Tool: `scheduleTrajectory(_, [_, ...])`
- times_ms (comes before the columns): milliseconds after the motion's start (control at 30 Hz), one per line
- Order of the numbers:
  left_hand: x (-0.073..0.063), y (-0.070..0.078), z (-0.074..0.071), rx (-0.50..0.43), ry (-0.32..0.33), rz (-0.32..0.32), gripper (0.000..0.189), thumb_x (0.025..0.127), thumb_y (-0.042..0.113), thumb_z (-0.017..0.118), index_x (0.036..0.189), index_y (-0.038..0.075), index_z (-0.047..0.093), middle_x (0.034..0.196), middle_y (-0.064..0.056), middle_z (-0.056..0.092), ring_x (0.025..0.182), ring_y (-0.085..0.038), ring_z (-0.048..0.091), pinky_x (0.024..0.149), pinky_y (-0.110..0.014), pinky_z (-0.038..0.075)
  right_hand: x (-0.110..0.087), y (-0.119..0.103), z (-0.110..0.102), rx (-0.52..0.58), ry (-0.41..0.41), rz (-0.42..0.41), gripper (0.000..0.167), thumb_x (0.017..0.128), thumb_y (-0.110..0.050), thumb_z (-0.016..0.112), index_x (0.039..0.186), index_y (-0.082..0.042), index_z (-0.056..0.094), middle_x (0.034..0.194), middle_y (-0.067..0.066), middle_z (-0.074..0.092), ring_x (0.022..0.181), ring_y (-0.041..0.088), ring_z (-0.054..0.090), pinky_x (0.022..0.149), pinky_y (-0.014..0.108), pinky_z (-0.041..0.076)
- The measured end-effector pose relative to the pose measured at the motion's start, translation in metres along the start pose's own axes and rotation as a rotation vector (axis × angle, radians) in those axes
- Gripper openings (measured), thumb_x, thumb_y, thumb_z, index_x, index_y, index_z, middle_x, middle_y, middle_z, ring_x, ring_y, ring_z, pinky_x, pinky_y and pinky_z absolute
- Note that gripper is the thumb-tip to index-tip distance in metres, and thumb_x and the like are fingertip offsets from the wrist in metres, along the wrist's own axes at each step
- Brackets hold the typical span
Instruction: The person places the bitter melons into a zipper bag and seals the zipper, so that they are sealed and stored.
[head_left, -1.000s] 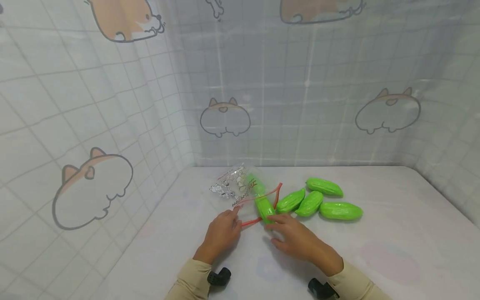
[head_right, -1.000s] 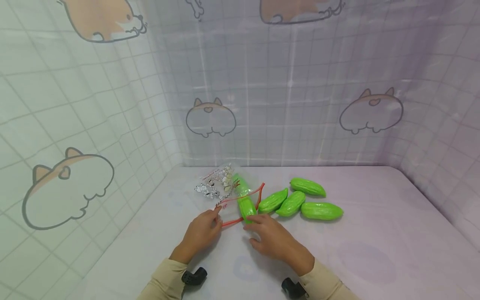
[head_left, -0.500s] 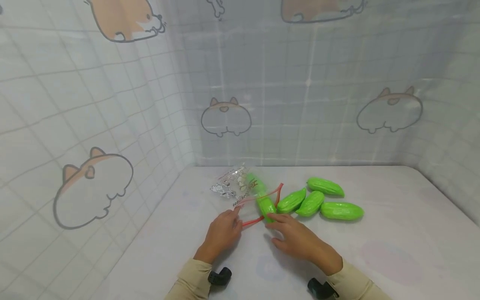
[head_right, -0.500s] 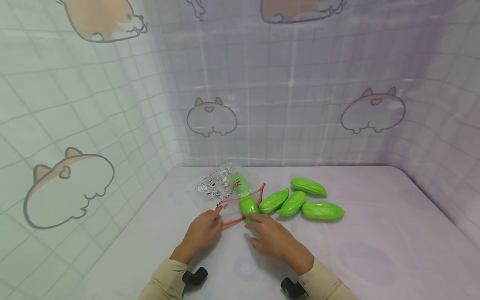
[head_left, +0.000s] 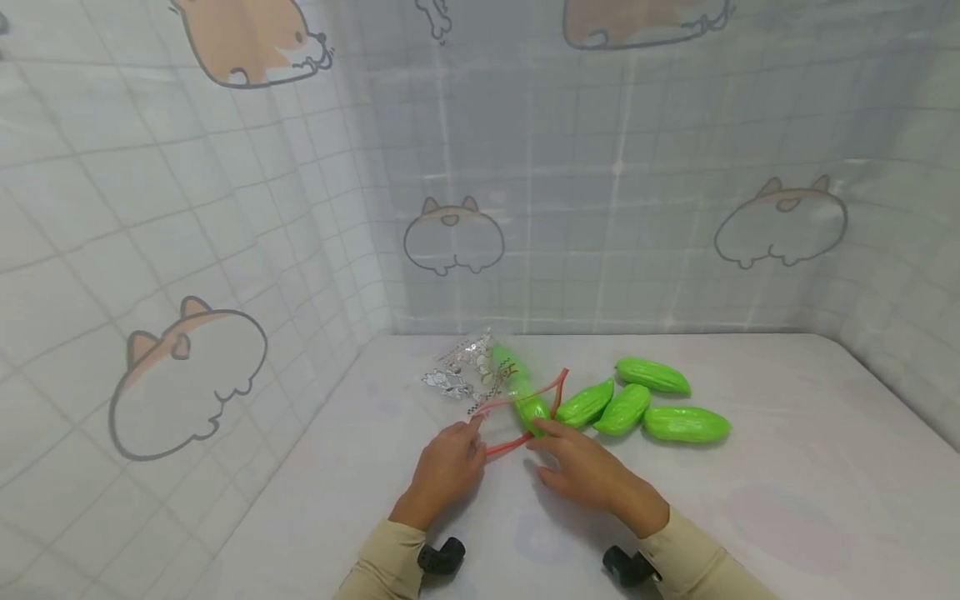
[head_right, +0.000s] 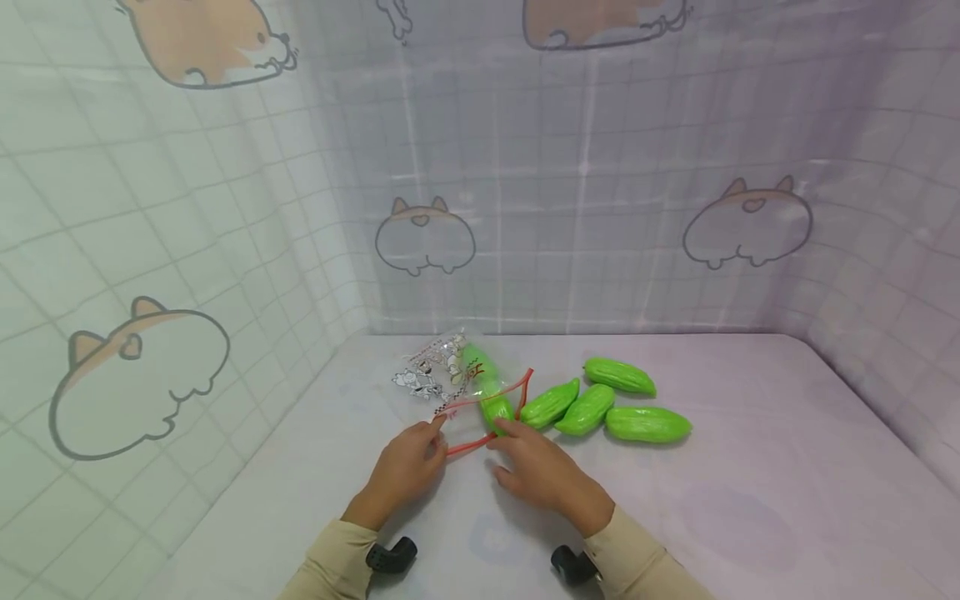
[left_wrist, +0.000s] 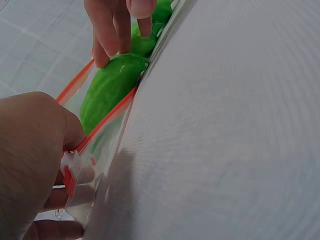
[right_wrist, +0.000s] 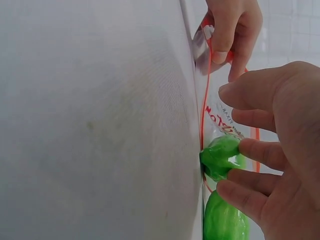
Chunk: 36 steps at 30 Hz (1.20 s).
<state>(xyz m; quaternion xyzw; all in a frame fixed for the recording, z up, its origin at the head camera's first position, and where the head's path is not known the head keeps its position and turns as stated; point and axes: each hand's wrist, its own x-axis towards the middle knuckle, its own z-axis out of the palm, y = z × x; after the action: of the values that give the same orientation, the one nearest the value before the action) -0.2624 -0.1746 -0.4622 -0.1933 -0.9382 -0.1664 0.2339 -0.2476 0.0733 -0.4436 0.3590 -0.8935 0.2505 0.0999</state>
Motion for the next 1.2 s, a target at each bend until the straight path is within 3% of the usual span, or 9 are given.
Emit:
scheduleTrajectory(600, [0.001, -0.001, 0.001, 0.011, -0.01, -0.018, 0.04, 0.088, 0.014, 0.068, 0.126, 0.002, 0.067, 0.084, -0.002, 0.062, 0.071, -0.016, 0.054, 0.065, -0.037, 0.051, 0.015, 0.005, 0.006, -0.018, 0.023, -0.012, 0.031, 0.091, -0.013, 0.071, 0.118, 0.002, 0.07, 0.146, 0.026, 0.048, 0.134, 0.039, 0.047, 0.105, 0.051, 0.041])
scheduleTrajectory(967, [0.002, 0.0, 0.0, 0.015, -0.019, -0.016, 0.041, 0.089, 0.015, 0.068, 0.128, 0.003, 0.067, 0.083, -0.001, 0.061, 0.07, -0.016, 0.053, 0.065, -0.038, 0.05, 0.021, 0.001, 0.005, -0.012, -0.015, 0.09, 0.033, 0.093, -0.02, 0.069, 0.122, -0.003, 0.07, 0.152, 0.024, 0.04, 0.139, 0.047, 0.037, 0.11, 0.056, 0.034])
scheduleTrajectory(1200, [0.0, -0.001, 0.001, 0.015, -0.002, -0.005, 0.039, 0.089, 0.013, 0.067, 0.126, 0.002, 0.068, 0.085, -0.003, 0.063, 0.074, -0.019, 0.058, 0.065, -0.039, 0.052, 0.025, 0.0, 0.007, -0.006, -0.014, 0.09, 0.035, 0.094, -0.019, 0.068, 0.123, 0.0, 0.069, 0.152, 0.024, 0.04, 0.139, 0.046, 0.037, 0.11, 0.055, 0.034])
